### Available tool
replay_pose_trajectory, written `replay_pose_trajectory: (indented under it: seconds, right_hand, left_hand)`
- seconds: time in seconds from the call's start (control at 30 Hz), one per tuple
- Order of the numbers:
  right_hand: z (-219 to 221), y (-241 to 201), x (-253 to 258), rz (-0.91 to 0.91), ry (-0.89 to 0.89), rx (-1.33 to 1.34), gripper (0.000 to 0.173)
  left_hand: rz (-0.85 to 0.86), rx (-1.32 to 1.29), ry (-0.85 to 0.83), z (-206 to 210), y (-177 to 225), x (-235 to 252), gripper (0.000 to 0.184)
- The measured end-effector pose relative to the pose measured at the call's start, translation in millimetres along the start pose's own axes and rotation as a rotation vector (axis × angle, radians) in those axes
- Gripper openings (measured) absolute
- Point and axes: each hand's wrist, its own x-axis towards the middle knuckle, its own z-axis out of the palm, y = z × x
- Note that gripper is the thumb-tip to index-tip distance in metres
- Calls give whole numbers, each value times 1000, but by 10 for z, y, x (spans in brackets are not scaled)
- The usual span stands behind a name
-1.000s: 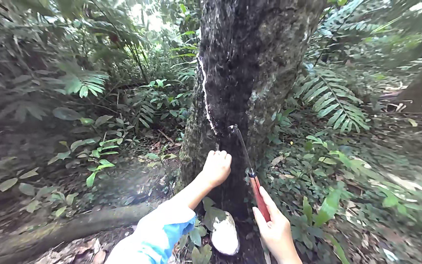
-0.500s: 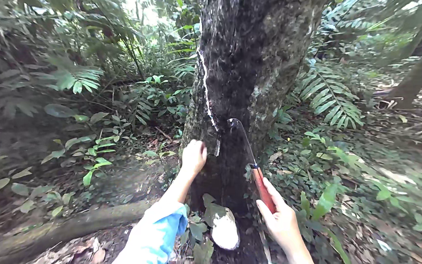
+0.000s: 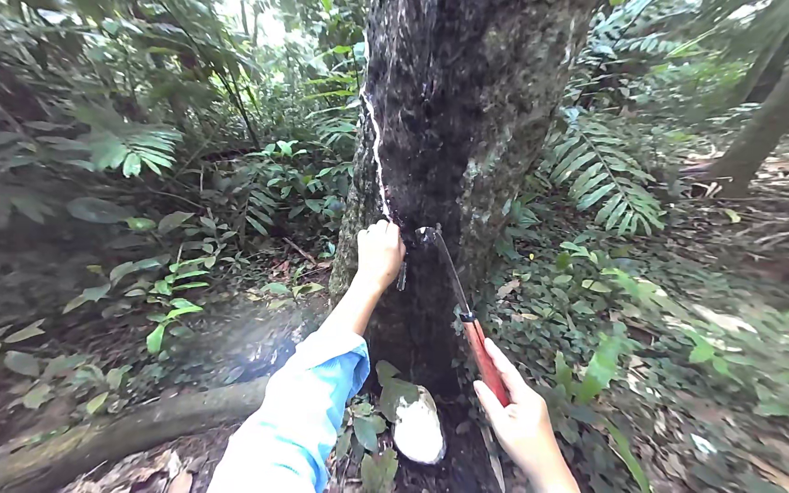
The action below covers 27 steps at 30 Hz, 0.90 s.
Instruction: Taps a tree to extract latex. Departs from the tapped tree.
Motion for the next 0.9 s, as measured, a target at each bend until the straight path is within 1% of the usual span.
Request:
replay_pose_trajectory:
  seconds: [0.1, 0.2, 0.27, 0.3, 0.4, 0.47, 0.53, 0.6, 0.67, 0.7, 0.73, 0.8, 0.9]
  right_hand:
    - [37, 15, 6, 3, -17, -51, 55]
    - [81, 28, 22, 5, -23, -90, 55]
    - [96, 30, 29, 14, -40, -124, 56]
    - [95, 30, 28, 23, -61, -133, 57]
    - [111, 37, 24, 45, -100, -128, 57]
    - [159, 19, 37, 50, -93, -120, 58]
    - [221, -11, 76, 49, -75, -117, 58]
    - [268, -41, 118, 56, -68, -152, 58]
    - [285, -103, 138, 61, -64, -228, 59]
    - [300, -137, 137, 58, -54, -279, 58]
    - [322, -170, 125, 49, -43, -336, 58]
    - [374, -222, 92, 31, -30, -430, 57]
    - [443, -248, 59, 15, -16, -507, 54]
  left_hand:
    - [-3, -15, -14, 14, 85, -106, 16]
    - [-30, -71, -79, -20, 156, -183, 18]
    - [-128, -138, -161, -116, 195, -187, 22]
    - [-191, -187, -174, -164, 191, -175, 25]
    - [-261, -443, -2, -123, 67, -131, 24]
    - [-325, -636, 12, -131, 71, -78, 29]
    - [-399, -720, 11, -132, 142, -24, 29]
    - [-514, -706, -9, -130, 229, 19, 25]
    - [-652, -647, -83, -160, 328, 37, 25]
    - [-689, -605, -120, -172, 385, 19, 25]
    - [-706, -563, -167, -202, 448, -24, 28]
    - [-688, -495, -258, -286, 536, -144, 32]
    - [-662, -442, -368, -364, 505, -330, 34]
